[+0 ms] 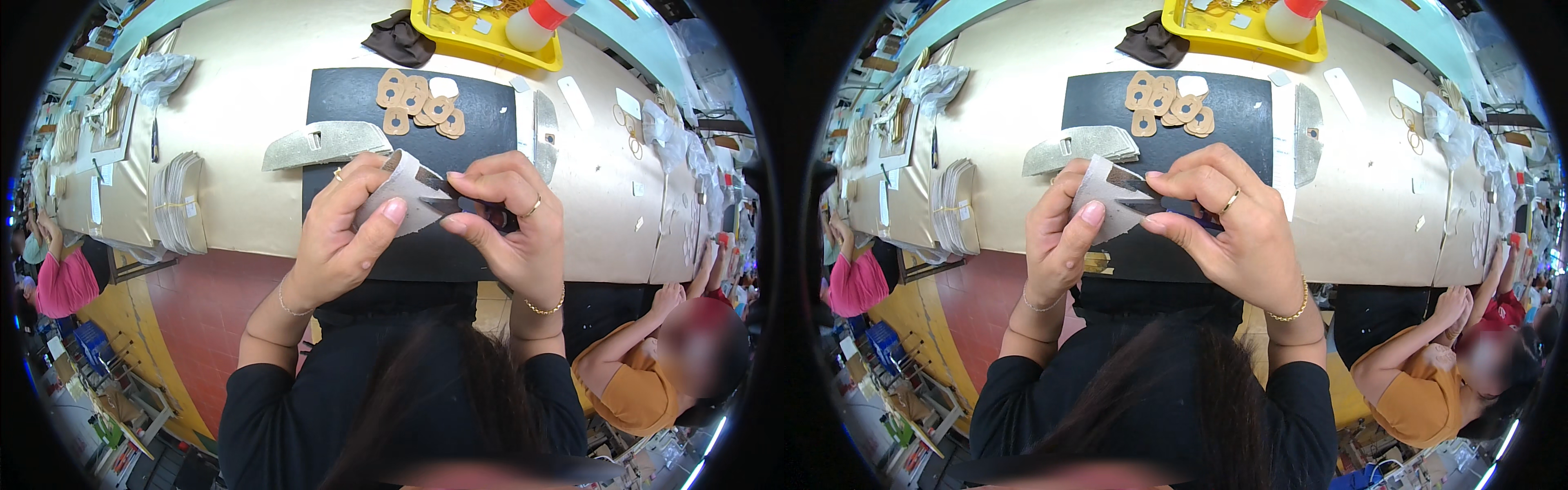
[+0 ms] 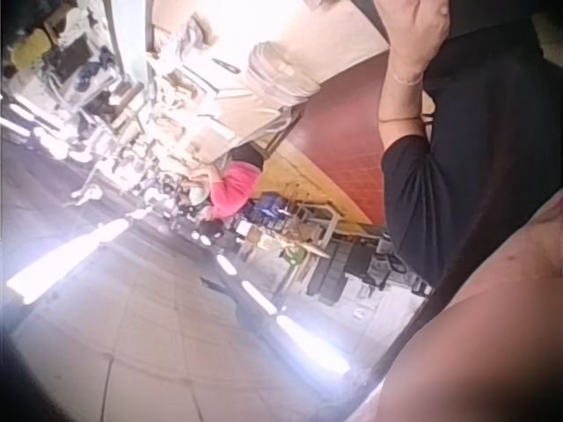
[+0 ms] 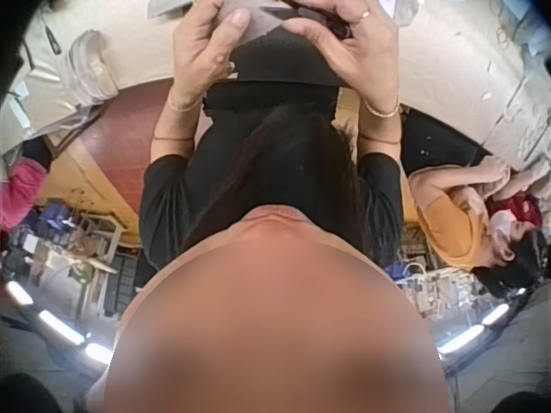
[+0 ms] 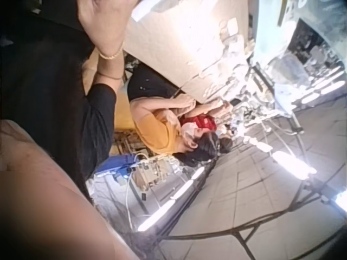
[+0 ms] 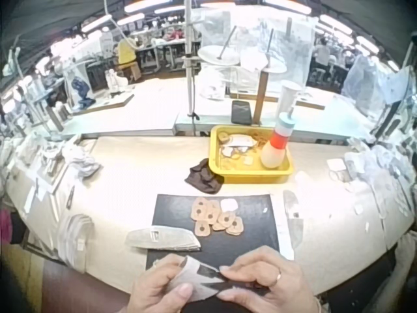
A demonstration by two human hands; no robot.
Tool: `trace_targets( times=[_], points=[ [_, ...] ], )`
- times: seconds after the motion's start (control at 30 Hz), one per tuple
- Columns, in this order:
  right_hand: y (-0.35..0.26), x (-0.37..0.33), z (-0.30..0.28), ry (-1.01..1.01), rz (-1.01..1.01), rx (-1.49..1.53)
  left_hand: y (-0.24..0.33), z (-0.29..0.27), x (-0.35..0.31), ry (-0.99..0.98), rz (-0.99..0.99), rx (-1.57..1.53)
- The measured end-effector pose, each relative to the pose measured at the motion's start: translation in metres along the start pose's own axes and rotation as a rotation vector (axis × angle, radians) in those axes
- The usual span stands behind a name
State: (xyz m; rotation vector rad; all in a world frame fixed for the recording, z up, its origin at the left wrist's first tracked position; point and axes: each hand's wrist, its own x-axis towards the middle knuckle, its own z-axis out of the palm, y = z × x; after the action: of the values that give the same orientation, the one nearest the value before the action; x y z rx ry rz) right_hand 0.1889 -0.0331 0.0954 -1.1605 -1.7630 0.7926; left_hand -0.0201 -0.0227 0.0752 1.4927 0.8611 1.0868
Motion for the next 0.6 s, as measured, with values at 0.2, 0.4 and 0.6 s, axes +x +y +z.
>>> trace_targets(
  times=[0.2,0.4,0.6],
  points=[
    [-0.005,0.0004,0.0001,0.018,-0.019,-0.035,-0.0011,0.005,-0.0022,0.034,-0.039,-0.001],
    [-0.0064,-0.0009,0.0015,0.061,-0.03,-0.046,-0.0017,0.007,-0.0022,0.043,-0.044,0.005],
    [-0.0083,-0.0004,0.0025,0.082,-0.002,-0.022,-0.0019,0.0082,-0.0036,0.041,-0.056,0.004]
  ],
)
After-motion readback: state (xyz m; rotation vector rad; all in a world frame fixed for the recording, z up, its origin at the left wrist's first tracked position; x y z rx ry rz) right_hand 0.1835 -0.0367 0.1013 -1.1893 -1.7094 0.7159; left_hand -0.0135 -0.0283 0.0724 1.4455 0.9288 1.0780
